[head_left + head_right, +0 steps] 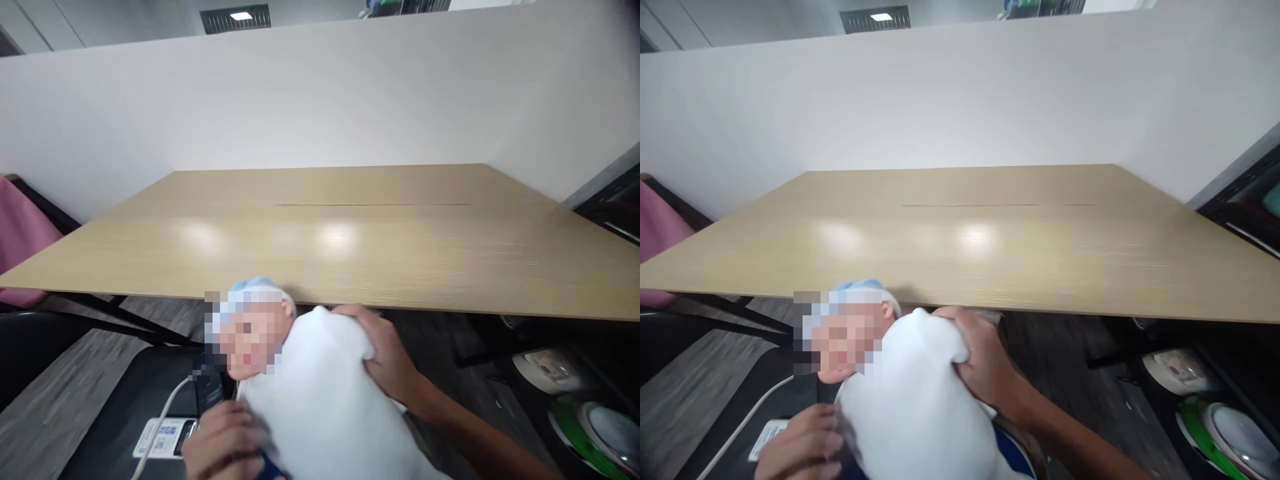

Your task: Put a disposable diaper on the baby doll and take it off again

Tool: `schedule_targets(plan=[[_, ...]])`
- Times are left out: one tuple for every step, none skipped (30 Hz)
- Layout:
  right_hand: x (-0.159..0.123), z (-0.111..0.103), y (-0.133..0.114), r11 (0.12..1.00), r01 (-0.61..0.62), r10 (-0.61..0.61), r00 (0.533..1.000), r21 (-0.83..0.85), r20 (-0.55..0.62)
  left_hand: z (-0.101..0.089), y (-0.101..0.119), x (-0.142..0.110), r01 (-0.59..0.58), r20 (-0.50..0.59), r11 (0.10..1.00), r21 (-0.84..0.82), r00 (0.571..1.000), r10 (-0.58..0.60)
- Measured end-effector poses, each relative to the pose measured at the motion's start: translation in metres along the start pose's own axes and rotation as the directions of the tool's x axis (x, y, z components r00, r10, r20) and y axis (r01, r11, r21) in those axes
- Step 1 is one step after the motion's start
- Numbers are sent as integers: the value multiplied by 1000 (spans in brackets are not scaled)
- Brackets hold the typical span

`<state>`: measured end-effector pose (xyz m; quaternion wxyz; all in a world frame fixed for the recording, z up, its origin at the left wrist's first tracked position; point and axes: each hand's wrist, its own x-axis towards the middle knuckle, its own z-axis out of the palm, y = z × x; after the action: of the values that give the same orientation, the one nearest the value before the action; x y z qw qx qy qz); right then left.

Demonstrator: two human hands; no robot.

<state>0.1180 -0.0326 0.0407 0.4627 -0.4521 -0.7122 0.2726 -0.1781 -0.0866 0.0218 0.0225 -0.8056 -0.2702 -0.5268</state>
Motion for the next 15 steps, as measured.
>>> schedule_targets(plan=[[-4, -10, -4, 998, -38, 41, 997, 46, -72, -2, -7, -5, 79, -40, 997, 25, 996, -78], [-7, -20, -8, 994, -78, 87, 987, 76, -134, -3, -12, -7, 164, -19, 986, 36, 986, -163], [-8, -31, -12, 989, -114, 129, 974, 90, -188, -1, -17, -6, 243, 49, 969, 45, 968, -245], [-8, -41, -16, 985, -146, 162, 959, 88, -230, 3, -21, -2, 301, 140, 952, 51, 942, -305], [-7, -52, -19, 982, -175, 187, 948, 69, -259, 8, -25, 5, 343, 231, 938, 49, 910, -345], [-4, -62, -20, 979, -202, 202, 941, 29, -272, 14, -30, 14, 374, 307, 927, 36, 878, -367], [0, -73, -20, 972, -231, 213, 939, -37, -269, 21, -35, 26, 403, 372, 915, 20, 847, -381], [4, -84, -18, 957, -260, 223, 943, -127, -249, 28, -40, 40, 431, 430, 902, -1, 815, -389], [9, -96, -14, 929, -283, 233, 948, -237, -219, 35, -47, 53, 460, 488, 888, -22, 780, -392], [13, -107, -9, 887, -294, 243, 953, -356, -183, 41, -54, 67, 482, 539, 875, -39, 747, -388], [16, -118, -2, 833, -292, 252, 956, -469, -146, 48, -61, 80, 492, 579, 870, -46, 723, -378], [18, -129, 7, 778, -276, 263, 959, -564, -107, 54, -68, 91, 490, 610, 871, -45, 704, -364], [19, -139, 17, 732, -253, 272, 960, -632, -69, 59, -76, 101, 484, 636, 874, -40, 687, -351], [18, -147, 28, 700, -227, 275, 961, -677, -37, 65, -84, 109, 478, 659, 878, -33, 671, -340], [15, -154, 40, 678, -202, 266, 964, -707, -21, 70, -91, 116, 471, 679, 882, -26, 656, -330]])
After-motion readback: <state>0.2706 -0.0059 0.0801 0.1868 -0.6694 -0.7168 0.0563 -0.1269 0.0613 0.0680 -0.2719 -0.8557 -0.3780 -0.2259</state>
